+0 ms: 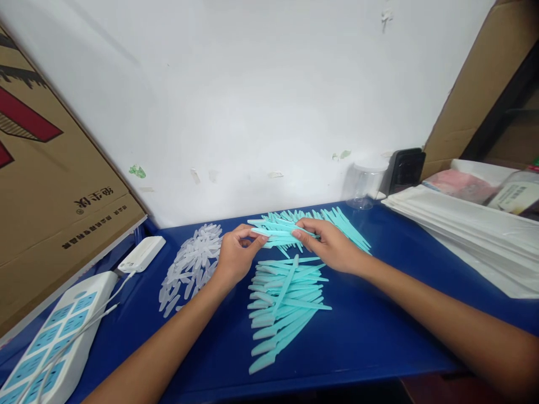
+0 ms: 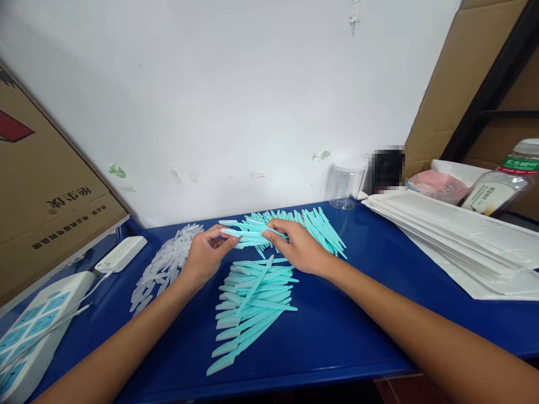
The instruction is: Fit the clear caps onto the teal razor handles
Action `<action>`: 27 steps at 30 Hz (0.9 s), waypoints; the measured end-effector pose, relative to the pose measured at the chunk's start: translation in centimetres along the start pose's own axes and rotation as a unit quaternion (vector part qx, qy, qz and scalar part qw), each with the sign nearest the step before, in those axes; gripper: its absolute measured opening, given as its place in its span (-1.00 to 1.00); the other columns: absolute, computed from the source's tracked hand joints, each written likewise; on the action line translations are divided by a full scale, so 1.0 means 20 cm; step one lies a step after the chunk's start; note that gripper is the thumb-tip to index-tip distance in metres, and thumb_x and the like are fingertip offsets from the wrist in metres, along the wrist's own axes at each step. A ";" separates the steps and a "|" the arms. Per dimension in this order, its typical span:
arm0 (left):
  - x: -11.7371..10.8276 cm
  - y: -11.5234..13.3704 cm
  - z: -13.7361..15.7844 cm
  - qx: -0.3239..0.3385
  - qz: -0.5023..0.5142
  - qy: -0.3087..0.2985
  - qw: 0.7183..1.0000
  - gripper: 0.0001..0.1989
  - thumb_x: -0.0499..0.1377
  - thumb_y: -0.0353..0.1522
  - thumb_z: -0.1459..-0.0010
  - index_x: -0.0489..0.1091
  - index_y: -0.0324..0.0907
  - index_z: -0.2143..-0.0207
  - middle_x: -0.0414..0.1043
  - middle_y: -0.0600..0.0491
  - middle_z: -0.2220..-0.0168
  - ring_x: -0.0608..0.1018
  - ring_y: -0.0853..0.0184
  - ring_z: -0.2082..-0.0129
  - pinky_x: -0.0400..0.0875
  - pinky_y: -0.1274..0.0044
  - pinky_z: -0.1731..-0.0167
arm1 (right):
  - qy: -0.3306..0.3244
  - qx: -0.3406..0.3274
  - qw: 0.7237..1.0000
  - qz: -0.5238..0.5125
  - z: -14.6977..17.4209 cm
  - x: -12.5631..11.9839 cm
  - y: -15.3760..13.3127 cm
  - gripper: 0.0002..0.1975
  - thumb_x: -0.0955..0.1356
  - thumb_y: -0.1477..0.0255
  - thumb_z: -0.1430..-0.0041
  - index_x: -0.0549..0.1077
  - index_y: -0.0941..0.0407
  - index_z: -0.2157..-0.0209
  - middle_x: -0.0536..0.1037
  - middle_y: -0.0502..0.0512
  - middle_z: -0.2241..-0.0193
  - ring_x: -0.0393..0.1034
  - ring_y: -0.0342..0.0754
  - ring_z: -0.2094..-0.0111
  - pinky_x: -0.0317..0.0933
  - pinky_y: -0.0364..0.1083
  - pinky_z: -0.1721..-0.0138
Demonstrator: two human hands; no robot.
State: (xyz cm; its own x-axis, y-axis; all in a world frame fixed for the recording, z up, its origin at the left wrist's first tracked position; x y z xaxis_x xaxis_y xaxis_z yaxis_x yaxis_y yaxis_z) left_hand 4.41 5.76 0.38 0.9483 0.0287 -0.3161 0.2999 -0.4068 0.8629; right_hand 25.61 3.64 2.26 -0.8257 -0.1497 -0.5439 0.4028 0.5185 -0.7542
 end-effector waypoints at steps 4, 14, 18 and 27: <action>0.01 0.01 0.01 0.008 0.006 -0.009 1.000 -0.75 0.36 -0.17 -0.13 0.62 -0.19 0.37 0.54 -0.05 0.25 0.56 0.24 0.26 0.45 0.50 0.33 | 0.000 0.003 1.000 -0.006 0.01 0.01 0.00 -0.59 0.22 0.08 -0.43 0.28 0.07 0.41 0.27 -0.06 0.53 0.13 -0.11 0.48 0.00 -0.10 0.44; 0.00 0.03 -0.02 0.031 -0.038 -0.023 0.999 -0.71 0.29 -0.14 -0.19 0.60 -0.19 0.32 0.57 -0.05 0.24 0.56 0.23 0.25 0.42 0.50 0.32 | 0.001 -0.001 1.000 0.002 0.00 0.00 0.02 -0.59 0.22 0.10 -0.44 0.27 0.07 0.42 0.28 -0.07 0.52 0.16 -0.10 0.47 0.02 -0.09 0.41; -0.14 0.07 -0.08 0.052 -0.166 -0.027 0.984 -0.69 0.21 -0.14 -0.26 0.58 -0.14 0.12 0.60 -0.03 0.24 0.57 0.22 0.26 0.38 0.49 0.30 | 0.021 -0.007 0.999 0.025 -0.01 -0.04 0.03 -0.59 0.21 0.13 -0.45 0.26 0.07 0.43 0.31 -0.06 0.50 0.19 -0.10 0.44 0.02 -0.09 0.39; -0.46 -0.08 -0.18 -0.043 -0.468 -0.171 0.866 -0.74 0.22 -0.14 -0.16 0.57 -0.12 0.34 0.53 0.00 0.38 0.51 0.20 0.38 0.26 0.47 0.39 | 0.044 -0.002 0.997 0.058 -0.04 -0.08 0.09 -0.61 0.22 0.15 -0.45 0.27 0.07 0.43 0.32 -0.07 0.54 0.19 -0.10 0.47 -0.02 -0.08 0.40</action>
State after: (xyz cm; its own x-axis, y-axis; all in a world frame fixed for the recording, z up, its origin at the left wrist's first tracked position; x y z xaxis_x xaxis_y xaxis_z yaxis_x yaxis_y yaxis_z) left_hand -4.38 9.42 3.26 0.2038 0.0312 -0.9785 0.9409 -0.2825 0.1869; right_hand 27.43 5.41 2.07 -0.8047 -0.0148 -0.5935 0.4966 0.5313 -0.6864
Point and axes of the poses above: each hand's wrist, its own z-axis away from the middle knuckle, its own x-axis out of the palm, y = z × x, the point moved 7 cm from there along -z, towards the middle knuckle
